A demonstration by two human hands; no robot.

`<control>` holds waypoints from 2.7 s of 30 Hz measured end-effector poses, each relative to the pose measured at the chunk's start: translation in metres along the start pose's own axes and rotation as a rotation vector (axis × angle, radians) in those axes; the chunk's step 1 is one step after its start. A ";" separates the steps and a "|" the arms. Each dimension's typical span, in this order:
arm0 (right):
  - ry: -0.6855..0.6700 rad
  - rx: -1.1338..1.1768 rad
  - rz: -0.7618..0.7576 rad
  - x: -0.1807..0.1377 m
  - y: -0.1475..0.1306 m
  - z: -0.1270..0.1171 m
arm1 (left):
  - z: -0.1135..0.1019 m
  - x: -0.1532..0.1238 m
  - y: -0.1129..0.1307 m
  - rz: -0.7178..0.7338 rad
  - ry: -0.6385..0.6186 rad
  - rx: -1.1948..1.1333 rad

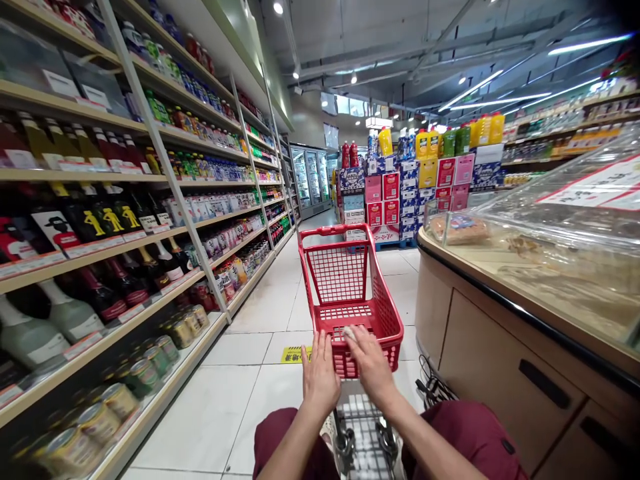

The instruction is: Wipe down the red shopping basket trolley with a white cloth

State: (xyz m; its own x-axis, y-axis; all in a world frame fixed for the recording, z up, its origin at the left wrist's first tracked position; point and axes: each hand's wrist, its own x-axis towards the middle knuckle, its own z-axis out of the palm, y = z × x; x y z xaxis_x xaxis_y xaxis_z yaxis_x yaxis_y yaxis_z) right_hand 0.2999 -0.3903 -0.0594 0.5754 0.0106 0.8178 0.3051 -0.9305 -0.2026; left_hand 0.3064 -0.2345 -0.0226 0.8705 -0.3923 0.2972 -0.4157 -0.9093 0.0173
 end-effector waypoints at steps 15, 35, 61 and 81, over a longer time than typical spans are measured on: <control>0.077 -0.111 0.100 -0.002 0.021 -0.014 | 0.002 -0.003 -0.007 0.034 0.010 0.065; -0.008 -0.021 -0.003 0.000 0.013 -0.003 | -0.015 0.002 -0.001 0.046 -0.071 -0.004; 0.053 0.021 0.103 0.005 0.018 -0.005 | -0.022 0.003 0.000 0.071 -0.117 -0.024; 0.019 0.032 -0.011 -0.004 0.064 0.000 | -0.033 0.049 -0.014 0.142 0.043 -0.063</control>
State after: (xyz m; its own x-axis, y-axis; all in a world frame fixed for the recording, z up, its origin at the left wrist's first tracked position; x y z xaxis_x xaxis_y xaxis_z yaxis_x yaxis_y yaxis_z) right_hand 0.3172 -0.4498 -0.0753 0.5575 0.0135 0.8301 0.3357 -0.9181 -0.2105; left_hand 0.3463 -0.2366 0.0236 0.7902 -0.5088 0.3416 -0.5508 -0.8340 0.0321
